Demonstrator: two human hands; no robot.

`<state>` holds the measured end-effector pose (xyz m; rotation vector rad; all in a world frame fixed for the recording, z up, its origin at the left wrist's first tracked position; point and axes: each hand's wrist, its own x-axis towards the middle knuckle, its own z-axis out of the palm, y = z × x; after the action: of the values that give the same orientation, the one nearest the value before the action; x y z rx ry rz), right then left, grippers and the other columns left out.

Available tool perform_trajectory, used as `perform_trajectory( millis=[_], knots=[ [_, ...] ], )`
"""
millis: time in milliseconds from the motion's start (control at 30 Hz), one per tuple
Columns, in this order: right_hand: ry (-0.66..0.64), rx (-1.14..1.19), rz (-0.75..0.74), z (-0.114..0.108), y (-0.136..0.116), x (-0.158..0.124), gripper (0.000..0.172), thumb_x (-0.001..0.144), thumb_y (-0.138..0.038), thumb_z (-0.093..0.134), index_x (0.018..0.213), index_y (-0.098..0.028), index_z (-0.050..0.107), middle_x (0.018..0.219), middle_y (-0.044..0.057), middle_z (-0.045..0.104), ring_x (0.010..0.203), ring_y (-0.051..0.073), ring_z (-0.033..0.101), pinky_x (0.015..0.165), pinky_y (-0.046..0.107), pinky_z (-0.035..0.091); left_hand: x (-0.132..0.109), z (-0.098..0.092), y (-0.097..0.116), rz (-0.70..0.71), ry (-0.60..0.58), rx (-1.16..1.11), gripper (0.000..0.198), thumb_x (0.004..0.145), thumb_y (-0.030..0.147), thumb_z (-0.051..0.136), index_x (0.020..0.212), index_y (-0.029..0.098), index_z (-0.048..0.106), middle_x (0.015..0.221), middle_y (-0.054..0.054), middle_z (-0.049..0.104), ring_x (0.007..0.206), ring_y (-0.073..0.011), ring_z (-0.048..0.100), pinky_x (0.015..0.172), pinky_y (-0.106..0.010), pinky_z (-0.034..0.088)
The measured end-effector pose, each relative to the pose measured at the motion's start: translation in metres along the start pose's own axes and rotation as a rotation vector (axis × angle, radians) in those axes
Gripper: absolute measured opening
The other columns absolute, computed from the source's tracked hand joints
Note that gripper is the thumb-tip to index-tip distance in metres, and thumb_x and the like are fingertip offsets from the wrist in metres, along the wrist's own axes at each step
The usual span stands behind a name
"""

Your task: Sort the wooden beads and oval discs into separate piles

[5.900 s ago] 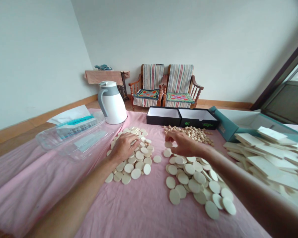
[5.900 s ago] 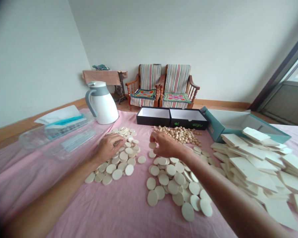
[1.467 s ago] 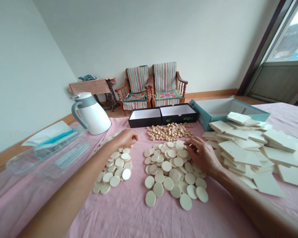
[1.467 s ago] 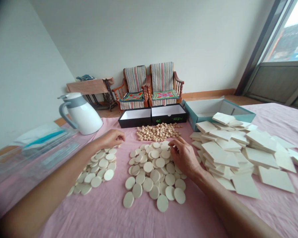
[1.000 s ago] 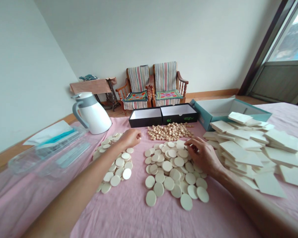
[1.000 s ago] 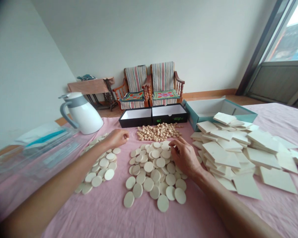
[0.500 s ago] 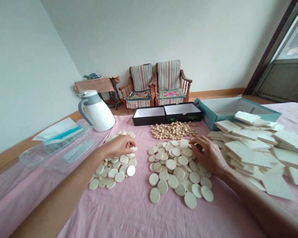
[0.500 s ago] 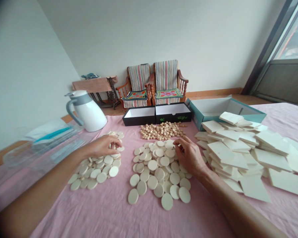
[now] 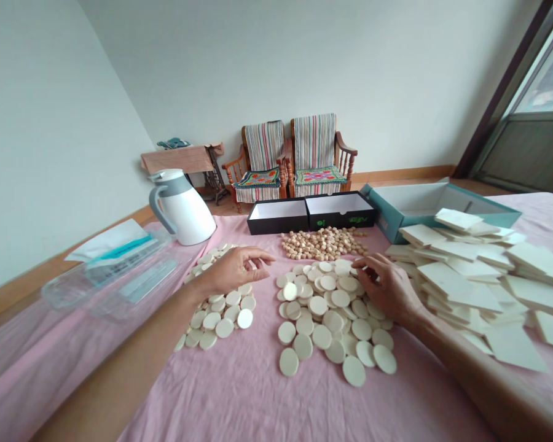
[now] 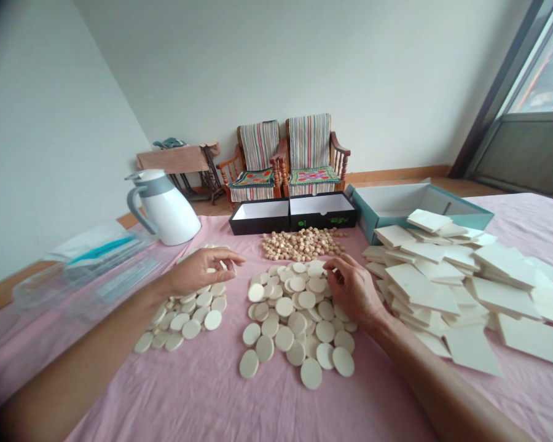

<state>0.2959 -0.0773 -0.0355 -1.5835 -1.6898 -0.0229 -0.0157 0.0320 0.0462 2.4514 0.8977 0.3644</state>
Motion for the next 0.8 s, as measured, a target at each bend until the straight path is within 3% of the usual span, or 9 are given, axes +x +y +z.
perform_trajectory(
  millis=[133,300,500,667,733,800],
  knots=[
    [-0.013,0.008,0.004,0.0,0.0,0.0,0.017,0.081,-0.02,0.047,0.084,-0.018,0.063,0.083,0.003,0.06,0.06,0.011,0.056,0.06,0.024,0.044,0.011,0.012,-0.021,-0.073,0.047,0.389,0.02,0.078,0.023,0.057,0.093,0.017,0.068,0.09,-0.005,0.069,0.077,-0.0152,0.061,0.074,-0.025,0.045],
    [-0.028,0.02,0.016,0.0,0.0,0.001,0.017,0.081,-0.019,0.046,0.085,-0.018,0.063,0.083,0.003,0.061,0.06,0.011,0.057,0.06,0.024,0.045,0.016,0.024,-0.049,-0.078,0.036,0.479,0.009,0.07,0.015,0.058,0.07,0.017,0.067,0.077,-0.006,0.068,0.081,-0.0204,0.061,0.077,-0.029,0.043],
    [-0.023,0.013,0.005,0.001,0.002,0.0,0.018,0.08,-0.018,0.046,0.085,-0.019,0.063,0.083,0.003,0.06,0.06,0.012,0.056,0.06,0.025,0.045,0.017,0.026,-0.029,-0.074,0.066,0.479,0.012,0.07,0.015,0.056,0.072,0.017,0.068,0.076,-0.006,0.068,0.077,-0.0194,0.059,0.075,-0.029,0.043],
    [-0.024,0.007,-0.003,0.001,0.002,0.0,0.016,0.08,-0.018,0.047,0.084,-0.019,0.063,0.083,0.003,0.06,0.061,0.011,0.057,0.06,0.024,0.044,0.016,0.023,-0.006,0.003,-0.002,0.007,0.036,0.08,0.028,0.055,0.113,0.017,0.063,0.098,-0.006,0.07,0.081,-0.0154,0.062,0.072,-0.025,0.046],
    [-0.026,0.004,0.001,0.001,0.002,0.0,0.016,0.081,-0.018,0.047,0.084,-0.019,0.062,0.084,0.003,0.06,0.061,0.011,0.057,0.061,0.024,0.044,0.012,0.018,-0.005,-0.005,0.007,-0.046,0.036,0.08,0.028,0.054,0.113,0.016,0.063,0.099,-0.006,0.069,0.082,-0.0155,0.062,0.072,-0.025,0.047],
    [-0.031,0.001,0.002,0.001,0.003,0.0,0.017,0.081,-0.019,0.046,0.085,-0.019,0.062,0.084,0.003,0.06,0.061,0.011,0.057,0.061,0.024,0.044,0.006,0.012,-0.008,-0.032,-0.007,0.077,0.03,0.075,0.022,0.057,0.102,0.016,0.068,0.095,-0.006,0.07,0.08,-0.0156,0.061,0.072,-0.025,0.045]
  ],
)
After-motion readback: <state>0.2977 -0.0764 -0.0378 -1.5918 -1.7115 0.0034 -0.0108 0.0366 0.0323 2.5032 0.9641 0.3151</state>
